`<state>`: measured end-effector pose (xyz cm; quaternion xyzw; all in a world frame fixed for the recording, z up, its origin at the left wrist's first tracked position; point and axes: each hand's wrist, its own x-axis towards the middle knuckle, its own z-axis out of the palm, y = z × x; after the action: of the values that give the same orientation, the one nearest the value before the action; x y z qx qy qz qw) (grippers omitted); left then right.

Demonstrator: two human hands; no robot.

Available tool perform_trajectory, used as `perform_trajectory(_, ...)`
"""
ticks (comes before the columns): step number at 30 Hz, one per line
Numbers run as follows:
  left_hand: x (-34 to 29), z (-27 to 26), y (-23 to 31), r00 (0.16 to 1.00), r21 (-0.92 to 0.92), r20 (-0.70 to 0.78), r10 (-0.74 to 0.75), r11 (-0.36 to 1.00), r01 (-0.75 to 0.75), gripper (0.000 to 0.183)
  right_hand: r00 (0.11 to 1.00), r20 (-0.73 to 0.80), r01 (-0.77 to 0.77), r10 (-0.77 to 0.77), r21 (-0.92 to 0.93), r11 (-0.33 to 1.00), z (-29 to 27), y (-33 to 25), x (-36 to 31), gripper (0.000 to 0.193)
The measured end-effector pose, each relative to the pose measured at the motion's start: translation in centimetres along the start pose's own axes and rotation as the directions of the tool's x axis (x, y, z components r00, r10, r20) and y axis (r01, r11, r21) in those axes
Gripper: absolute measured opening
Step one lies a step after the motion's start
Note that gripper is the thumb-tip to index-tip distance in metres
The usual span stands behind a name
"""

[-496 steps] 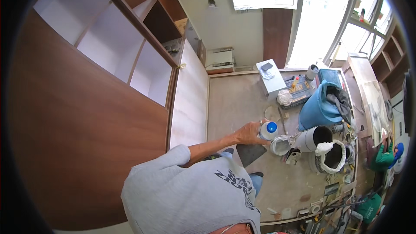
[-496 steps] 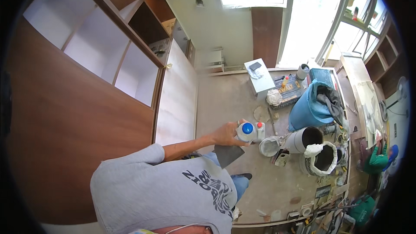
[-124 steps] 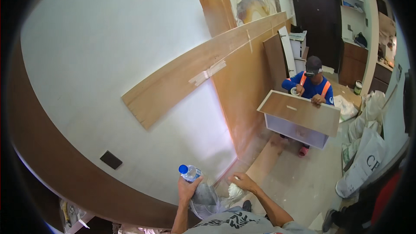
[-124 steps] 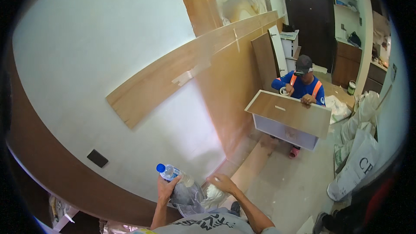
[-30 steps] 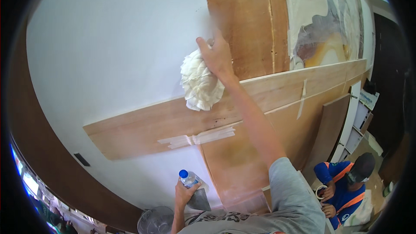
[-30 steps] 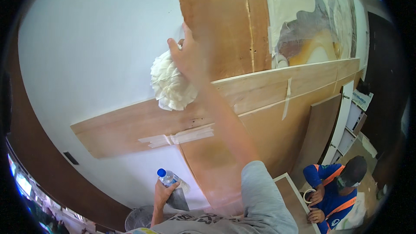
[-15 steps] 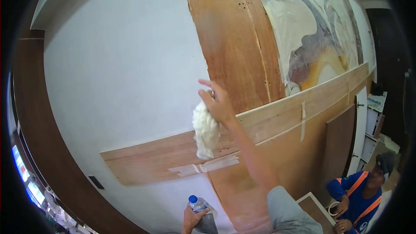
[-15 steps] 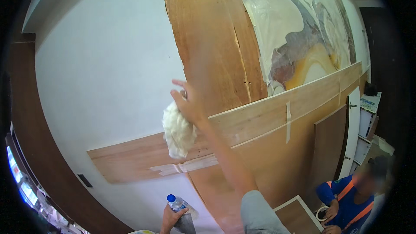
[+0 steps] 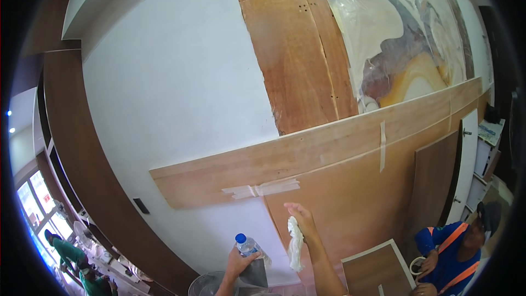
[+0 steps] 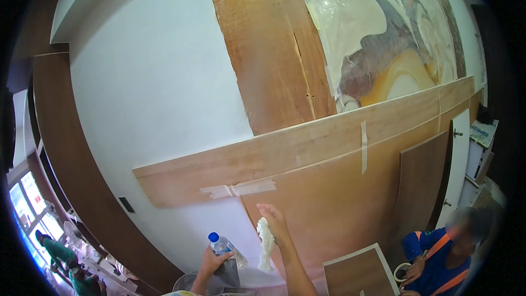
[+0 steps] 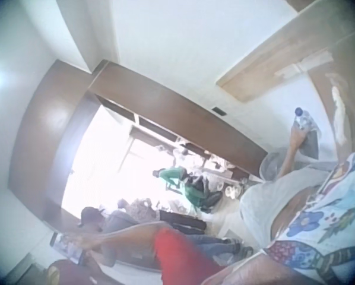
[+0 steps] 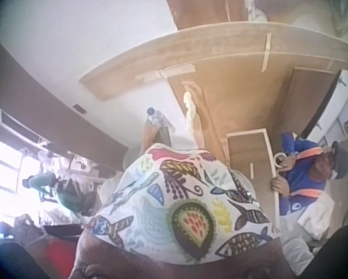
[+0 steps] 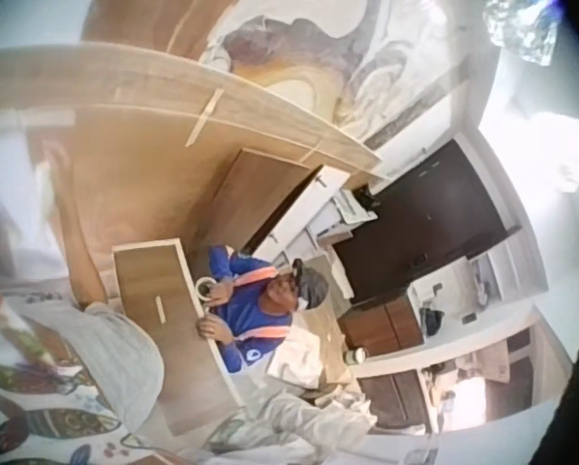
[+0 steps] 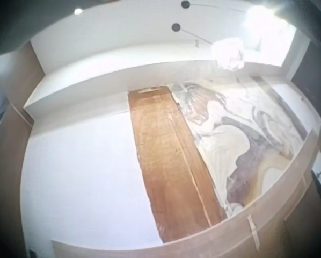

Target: The person sits on the floor, picks up a water bottle and a cloth, and walks to a wall. They pour water onto the cloth and wipe a section of the wall repeatedly.

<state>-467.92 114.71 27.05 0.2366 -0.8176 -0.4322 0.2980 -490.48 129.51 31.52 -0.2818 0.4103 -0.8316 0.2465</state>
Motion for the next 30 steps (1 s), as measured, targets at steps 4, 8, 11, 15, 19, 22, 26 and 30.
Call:
perform_trajectory(4,-3.3,-0.7,-0.6,0.999,0.044,0.017,-0.028,0.999,0.027,0.057,0.996,-0.035,-0.087,0.088,0.028,0.996,-1.1,1.4,-4.7,0.025)
perform_trajectory(8,-7.5,-0.4,1.1,0.997,-0.085,-0.022,-0.074,0.994,0.072,0.05,0.992,-0.025,-0.123,0.124,0.063,0.99,-1.7,1.3,-9.3,0.023)
perform_trajectory(11,-9.7,-0.7,-0.2,0.982,-0.133,-0.164,-0.094,0.988,0.072,0.038,0.992,-0.016,-0.121,0.122,0.06,0.991,-1.2,1.9,-12.3,0.024)
perform_trajectory(15,-11.8,-1.2,1.5,0.974,-0.175,-0.2,-0.105,0.982,0.07,0.033,0.994,0.031,-0.108,0.108,-0.01,0.994,-1.6,2.7,-14.8,0.025)
perform_trajectory(19,-13.9,-1.1,3.0,0.967,-0.205,-0.213,-0.138,0.974,0.094,0.041,0.984,0.08,-0.154,0.16,-0.075,0.985,-0.2,0.6,-17.5,0.026)
perform_trajectory(22,-15.0,-1.4,1.7,0.97,-0.18,-0.21,-0.122,0.98,0.084,0.039,0.98,0.132,-0.138,0.152,-0.107,0.985,0.2,1.1,-18.8,0.028)
perform_trajectory(26,-15.3,-0.4,3.8,0.962,-0.247,-0.256,-0.094,0.969,0.029,0.039,0.981,0.138,-0.118,0.136,-0.129,0.985,-0.3,1.8,-19.3,0.03)
perform_trajectory(30,-15.2,-0.8,4.2,0.964,-0.247,-0.256,-0.064,0.969,-0.001,0.039,0.986,0.146,-0.046,0.077,-0.205,0.978,-0.3,1.9,-19.9,0.03)
